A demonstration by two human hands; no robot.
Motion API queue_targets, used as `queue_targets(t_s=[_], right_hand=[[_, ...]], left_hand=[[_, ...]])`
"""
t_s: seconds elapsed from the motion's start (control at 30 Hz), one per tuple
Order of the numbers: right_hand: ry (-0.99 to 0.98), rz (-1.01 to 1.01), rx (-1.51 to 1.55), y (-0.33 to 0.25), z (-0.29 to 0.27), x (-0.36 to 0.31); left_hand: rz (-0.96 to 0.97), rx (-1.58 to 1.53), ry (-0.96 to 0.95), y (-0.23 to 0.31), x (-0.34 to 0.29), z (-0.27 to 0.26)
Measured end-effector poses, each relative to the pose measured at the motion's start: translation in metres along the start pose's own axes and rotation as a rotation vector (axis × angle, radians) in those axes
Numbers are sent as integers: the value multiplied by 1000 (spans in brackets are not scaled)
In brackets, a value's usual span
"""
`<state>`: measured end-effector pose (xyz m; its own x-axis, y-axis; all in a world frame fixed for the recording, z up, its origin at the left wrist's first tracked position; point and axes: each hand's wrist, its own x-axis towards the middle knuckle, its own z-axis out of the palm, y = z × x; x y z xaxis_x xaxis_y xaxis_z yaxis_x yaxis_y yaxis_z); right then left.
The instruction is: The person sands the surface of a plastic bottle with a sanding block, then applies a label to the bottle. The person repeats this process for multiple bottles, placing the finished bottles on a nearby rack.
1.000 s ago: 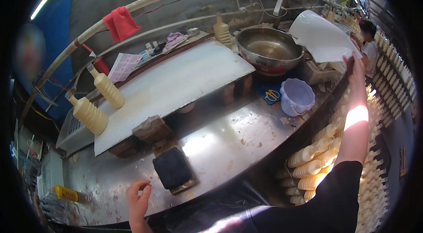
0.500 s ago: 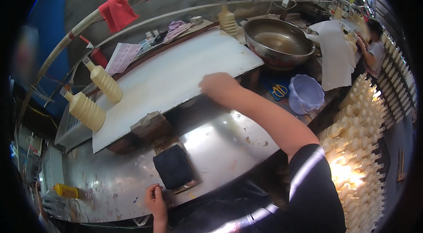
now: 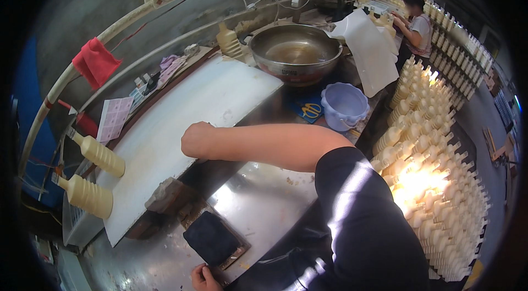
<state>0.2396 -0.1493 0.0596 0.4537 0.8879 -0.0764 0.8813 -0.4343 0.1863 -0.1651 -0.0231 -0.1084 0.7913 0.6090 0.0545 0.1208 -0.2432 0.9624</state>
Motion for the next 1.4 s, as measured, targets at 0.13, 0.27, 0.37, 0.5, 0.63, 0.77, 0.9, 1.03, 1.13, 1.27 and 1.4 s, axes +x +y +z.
queue_targets(t_s=[0.13,0.27,0.37,0.5,0.63,0.77,0.9,1.03,1.13,1.27,1.4], right_hand=[[9,-24,-15,0,-5,-4],[3,-57,-38,3,-8,6],[60,25,35,9,2,18],[321,322,405,40,27,14],[454,670,1026,86,52,-28],[494,874,910,92,42,-60],[523,487,478,44,19,-63],[124,425,-77,15,21,-44],[35,294,-149,12,10,-40],[-41,232,-196,12,0,-27],[44,89,-223,26,2,-18]], left_hand=[[7,22,5,0,0,1],[112,137,18,-1,1,1],[139,185,26,-5,1,-4],[182,255,65,24,4,-1],[208,257,79,30,5,-2],[269,271,69,28,9,-4],[310,269,41,37,11,-5],[301,246,-25,31,11,-8],[335,223,-53,33,11,-12],[349,227,-48,37,11,-12],[328,216,-8,37,10,-9]])
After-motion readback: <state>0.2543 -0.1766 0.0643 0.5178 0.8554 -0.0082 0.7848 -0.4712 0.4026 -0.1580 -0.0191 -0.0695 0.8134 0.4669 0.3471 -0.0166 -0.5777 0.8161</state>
